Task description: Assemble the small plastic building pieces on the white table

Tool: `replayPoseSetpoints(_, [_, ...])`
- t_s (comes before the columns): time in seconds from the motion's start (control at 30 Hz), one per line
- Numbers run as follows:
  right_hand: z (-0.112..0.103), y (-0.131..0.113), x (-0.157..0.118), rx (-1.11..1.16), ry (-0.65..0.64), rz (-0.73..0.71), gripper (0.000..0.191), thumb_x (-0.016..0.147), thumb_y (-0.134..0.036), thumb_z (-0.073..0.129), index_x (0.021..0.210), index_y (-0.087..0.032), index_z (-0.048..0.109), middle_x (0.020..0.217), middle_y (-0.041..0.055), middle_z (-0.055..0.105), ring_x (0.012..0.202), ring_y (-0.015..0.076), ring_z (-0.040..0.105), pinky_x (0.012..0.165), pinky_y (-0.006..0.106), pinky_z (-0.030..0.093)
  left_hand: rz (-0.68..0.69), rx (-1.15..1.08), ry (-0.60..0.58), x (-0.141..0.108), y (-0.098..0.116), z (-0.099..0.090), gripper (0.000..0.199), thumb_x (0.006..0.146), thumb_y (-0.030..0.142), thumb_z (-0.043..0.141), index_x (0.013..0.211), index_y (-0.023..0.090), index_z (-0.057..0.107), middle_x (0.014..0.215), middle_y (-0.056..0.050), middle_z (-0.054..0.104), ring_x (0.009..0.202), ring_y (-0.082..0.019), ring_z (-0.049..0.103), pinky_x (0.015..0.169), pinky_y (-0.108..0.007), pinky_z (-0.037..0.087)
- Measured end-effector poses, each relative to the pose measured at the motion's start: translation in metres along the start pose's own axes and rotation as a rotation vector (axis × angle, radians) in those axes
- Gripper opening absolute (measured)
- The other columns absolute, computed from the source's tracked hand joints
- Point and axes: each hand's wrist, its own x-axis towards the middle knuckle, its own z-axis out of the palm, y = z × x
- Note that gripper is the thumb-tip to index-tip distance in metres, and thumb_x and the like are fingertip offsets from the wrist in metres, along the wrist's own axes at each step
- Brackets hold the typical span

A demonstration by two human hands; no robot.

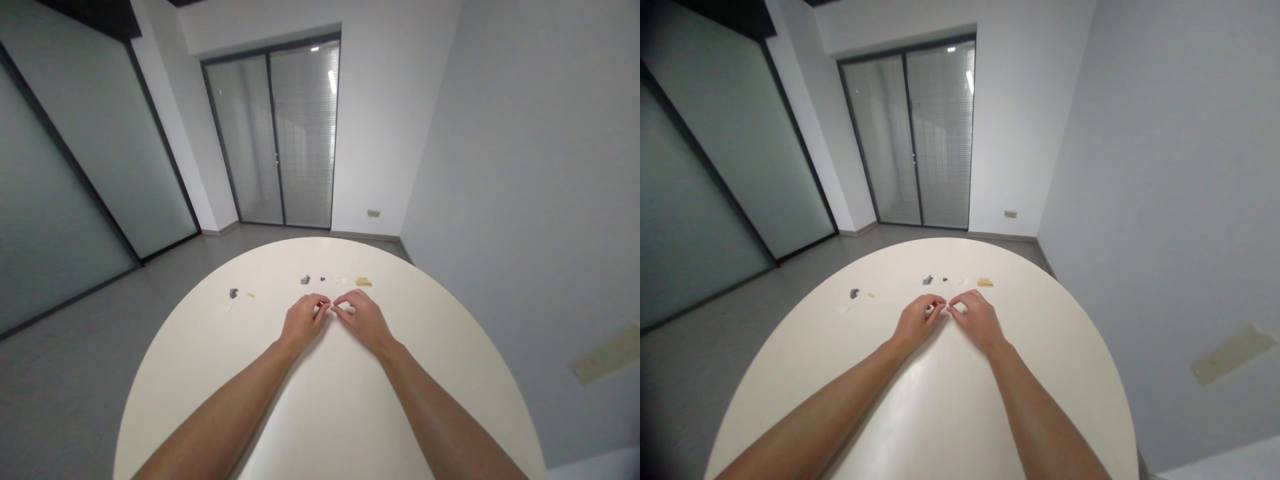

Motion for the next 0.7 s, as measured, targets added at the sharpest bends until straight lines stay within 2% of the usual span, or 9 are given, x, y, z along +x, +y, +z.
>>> replayPoseSetpoints(0.7, [0.0015, 0.0031, -0.0011, 0.001, -0.017, 0.030, 0.004, 0.088, -0.030, 0.068, 0.088, -0.027, 0.071, 0.092, 0.0026, 0.070, 0.092, 0.0201, 0.064, 0.084, 0.035, 0.051, -0.033, 0.005, -0.009, 0.0008, -0.0040, 0.0024, 0.018, 0.093, 0.028, 0.055, 0.106, 0.025, 0.067, 0.099, -0.001, 0.072, 0.091, -0.016, 0.065, 0.085, -0.030, 0.050])
